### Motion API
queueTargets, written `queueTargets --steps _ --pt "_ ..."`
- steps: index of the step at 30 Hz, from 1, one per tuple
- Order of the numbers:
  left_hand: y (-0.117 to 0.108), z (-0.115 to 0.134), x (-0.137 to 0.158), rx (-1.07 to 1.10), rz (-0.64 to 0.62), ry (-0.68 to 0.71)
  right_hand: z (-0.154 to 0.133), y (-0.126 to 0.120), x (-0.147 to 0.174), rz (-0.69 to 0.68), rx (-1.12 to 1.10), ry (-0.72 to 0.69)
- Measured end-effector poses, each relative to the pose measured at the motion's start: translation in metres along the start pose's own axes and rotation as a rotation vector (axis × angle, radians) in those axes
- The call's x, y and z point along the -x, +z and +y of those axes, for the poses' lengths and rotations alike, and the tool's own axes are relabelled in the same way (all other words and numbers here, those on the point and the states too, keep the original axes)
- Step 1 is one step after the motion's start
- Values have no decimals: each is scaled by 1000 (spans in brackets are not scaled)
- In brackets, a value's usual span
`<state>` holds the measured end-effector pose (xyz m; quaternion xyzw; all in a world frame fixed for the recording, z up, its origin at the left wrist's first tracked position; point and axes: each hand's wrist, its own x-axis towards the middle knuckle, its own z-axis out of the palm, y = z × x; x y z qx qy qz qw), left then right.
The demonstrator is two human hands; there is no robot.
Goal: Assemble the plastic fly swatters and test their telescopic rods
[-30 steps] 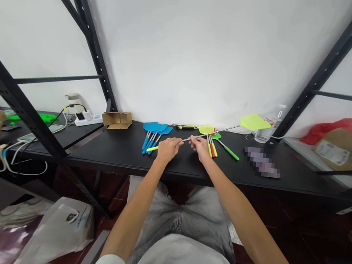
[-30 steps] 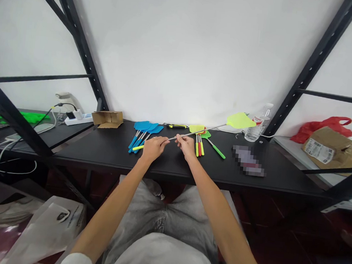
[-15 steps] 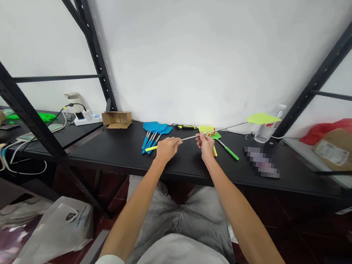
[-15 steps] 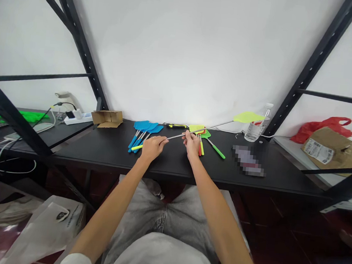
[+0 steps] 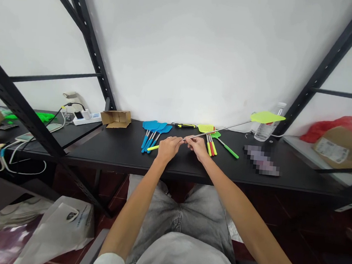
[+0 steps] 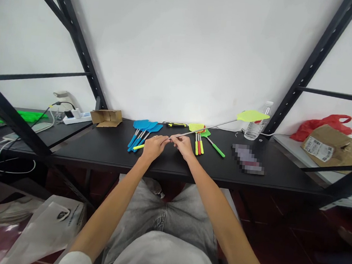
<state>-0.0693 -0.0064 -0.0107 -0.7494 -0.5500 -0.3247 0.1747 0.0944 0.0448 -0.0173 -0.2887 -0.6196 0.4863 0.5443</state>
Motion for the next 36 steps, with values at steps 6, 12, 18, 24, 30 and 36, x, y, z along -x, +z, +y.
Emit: queueTargets --steps 6,12,18,24,30,36 --pt "-2 -3 0 21 -8 -36 -3 -4 -2 195 -67 45" --pt "-2 -6 0 21 6 -44 -7 -10 -5 352 -89 -21" --pt "-2 -5 0 21 -8 -51 -6 -14 -7 425 -157 -46" --pt "-2 -9 1 26 -6 -61 -3 -23 -9 456 -129 -55" --pt "-6 -14 3 50 31 -99 -6 -30 -8 501 -168 -112" --pt "-11 -9 4 72 39 -83 -11 -33 -9 578 -209 -113"
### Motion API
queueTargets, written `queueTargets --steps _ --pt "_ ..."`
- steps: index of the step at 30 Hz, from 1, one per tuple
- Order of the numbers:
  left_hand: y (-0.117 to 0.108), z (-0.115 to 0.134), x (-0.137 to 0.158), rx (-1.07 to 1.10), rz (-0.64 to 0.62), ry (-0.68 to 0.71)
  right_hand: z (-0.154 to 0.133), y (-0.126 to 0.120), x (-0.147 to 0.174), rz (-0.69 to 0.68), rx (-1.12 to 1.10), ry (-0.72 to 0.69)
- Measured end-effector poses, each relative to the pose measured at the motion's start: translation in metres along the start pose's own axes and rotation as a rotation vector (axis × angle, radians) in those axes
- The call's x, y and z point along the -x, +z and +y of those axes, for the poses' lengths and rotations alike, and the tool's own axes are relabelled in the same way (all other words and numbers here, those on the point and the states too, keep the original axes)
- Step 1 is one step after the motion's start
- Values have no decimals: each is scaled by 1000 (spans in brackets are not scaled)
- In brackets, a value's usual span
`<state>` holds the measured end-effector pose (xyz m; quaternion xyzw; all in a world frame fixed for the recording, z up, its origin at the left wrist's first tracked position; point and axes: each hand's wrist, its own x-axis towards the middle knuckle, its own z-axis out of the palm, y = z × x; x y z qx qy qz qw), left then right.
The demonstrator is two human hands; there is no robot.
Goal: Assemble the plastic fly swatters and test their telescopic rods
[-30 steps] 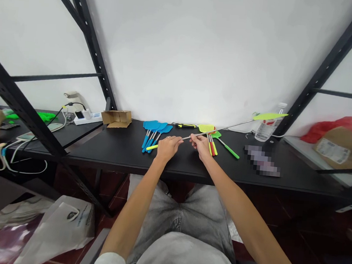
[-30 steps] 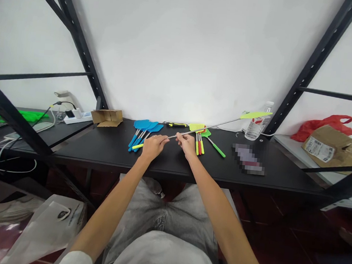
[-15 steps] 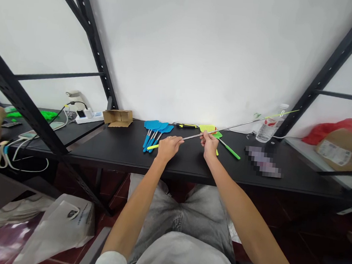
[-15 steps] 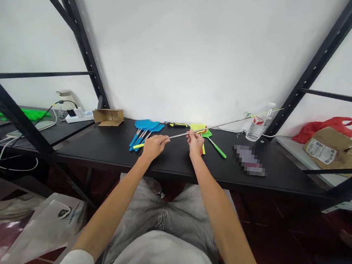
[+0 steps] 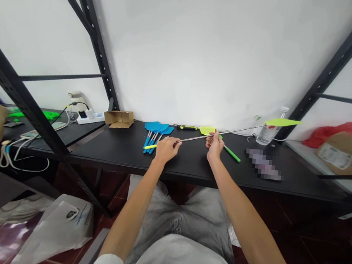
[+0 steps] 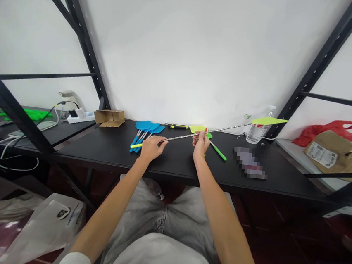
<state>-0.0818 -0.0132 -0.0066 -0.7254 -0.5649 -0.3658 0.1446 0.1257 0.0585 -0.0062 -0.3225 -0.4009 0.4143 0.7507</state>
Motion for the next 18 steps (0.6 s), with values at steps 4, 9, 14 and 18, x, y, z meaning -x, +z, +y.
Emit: queueTargets --steps 4,9,14,18 --pt "1 2 0 17 -4 17 -1 0 0 4 -14 9" --pt "3 1 -1 33 -27 47 -1 0 2 3 8 -5" --pt "4 -2 -2 29 -53 35 0 0 4 -34 36 -17" --pt "5 -4 -1 19 -46 31 2 -1 1 -62 25 -11"
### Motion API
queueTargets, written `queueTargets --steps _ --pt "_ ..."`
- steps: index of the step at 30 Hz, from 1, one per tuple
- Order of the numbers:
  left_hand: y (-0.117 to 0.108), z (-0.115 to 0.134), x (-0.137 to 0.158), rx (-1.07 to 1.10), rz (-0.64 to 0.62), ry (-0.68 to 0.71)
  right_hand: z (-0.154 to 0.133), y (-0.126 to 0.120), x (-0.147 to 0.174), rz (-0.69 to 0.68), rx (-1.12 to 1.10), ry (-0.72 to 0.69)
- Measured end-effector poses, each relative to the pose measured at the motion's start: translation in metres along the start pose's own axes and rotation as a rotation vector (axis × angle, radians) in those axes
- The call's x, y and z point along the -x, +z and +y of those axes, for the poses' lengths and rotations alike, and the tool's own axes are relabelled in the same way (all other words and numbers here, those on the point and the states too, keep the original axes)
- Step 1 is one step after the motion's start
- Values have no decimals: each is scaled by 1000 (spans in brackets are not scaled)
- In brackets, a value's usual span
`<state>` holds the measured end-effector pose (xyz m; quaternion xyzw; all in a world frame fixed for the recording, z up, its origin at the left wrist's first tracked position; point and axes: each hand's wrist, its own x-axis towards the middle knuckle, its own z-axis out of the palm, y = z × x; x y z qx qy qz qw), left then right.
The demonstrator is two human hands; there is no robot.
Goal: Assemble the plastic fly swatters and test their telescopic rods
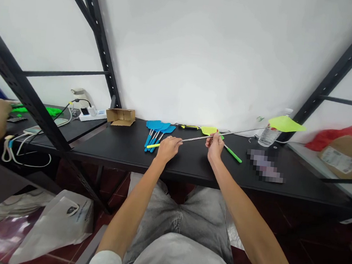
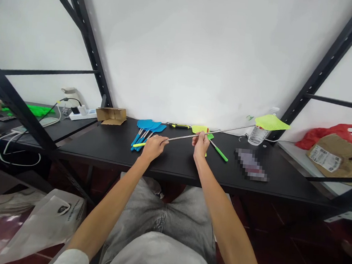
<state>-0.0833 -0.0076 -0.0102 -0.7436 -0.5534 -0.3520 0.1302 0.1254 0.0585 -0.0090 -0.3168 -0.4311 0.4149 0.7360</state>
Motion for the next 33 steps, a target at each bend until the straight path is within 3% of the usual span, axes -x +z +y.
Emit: queueTargets --steps 5,11,18,22,26,30,33 --pt "3 3 0 -14 5 16 5 5 4 -53 9 8" --pt "4 5 0 -21 17 36 7 22 24 -306 17 38" --pt "6 4 0 -4 67 77 5 25 33 -574 124 55" --pt "7 5 -1 -9 104 106 7 27 35 -642 158 45" --pt "7 6 -2 -6 134 98 7 26 31 -596 96 109" --pt "7 4 -2 -19 122 89 6 20 22 -296 -68 126" --pt "8 2 -1 -29 96 86 8 16 18 -228 -85 123"
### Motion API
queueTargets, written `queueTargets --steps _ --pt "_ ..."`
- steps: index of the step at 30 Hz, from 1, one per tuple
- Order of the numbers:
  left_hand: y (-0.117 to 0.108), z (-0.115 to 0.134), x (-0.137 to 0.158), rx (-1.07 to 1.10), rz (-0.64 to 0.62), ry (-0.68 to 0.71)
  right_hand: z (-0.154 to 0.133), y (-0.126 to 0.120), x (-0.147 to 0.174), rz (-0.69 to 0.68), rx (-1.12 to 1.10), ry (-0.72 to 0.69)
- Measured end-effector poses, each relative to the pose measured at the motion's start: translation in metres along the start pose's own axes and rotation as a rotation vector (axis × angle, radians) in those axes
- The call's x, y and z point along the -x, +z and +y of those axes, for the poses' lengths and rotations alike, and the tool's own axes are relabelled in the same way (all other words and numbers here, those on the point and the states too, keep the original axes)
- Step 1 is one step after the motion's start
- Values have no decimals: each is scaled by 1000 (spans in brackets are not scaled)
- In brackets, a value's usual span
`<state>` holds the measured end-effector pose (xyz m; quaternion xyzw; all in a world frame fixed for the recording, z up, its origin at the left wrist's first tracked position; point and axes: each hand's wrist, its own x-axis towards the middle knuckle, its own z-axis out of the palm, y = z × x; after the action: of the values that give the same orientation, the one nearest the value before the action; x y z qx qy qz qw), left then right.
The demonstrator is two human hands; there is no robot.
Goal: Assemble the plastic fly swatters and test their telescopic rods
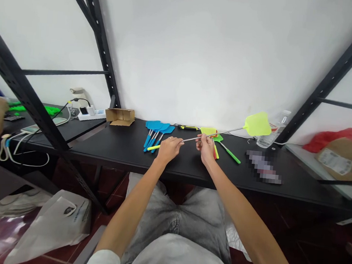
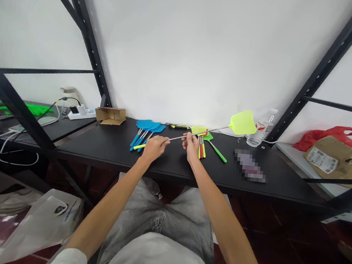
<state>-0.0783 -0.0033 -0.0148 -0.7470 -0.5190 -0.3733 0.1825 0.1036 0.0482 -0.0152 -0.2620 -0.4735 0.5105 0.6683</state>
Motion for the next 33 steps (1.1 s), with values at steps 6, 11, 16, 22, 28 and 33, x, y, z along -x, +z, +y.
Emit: queueTargets --steps 6,11,16,22,28,33 --pt "-1 1 1 -21 -29 -5 2 -2 2 -65 39 40" --pt "-2 4 0 -5 -53 -8 2 5 7 -178 89 56" --pt "-1 5 0 6 -42 3 1 9 11 -263 142 59" --pt "-1 4 0 6 -28 7 0 11 14 -315 167 47" --pt "-2 1 0 -40 20 -39 -4 6 6 -76 8 40" --pt "-3 -2 2 -44 5 -40 -6 -9 -4 191 -29 -59"
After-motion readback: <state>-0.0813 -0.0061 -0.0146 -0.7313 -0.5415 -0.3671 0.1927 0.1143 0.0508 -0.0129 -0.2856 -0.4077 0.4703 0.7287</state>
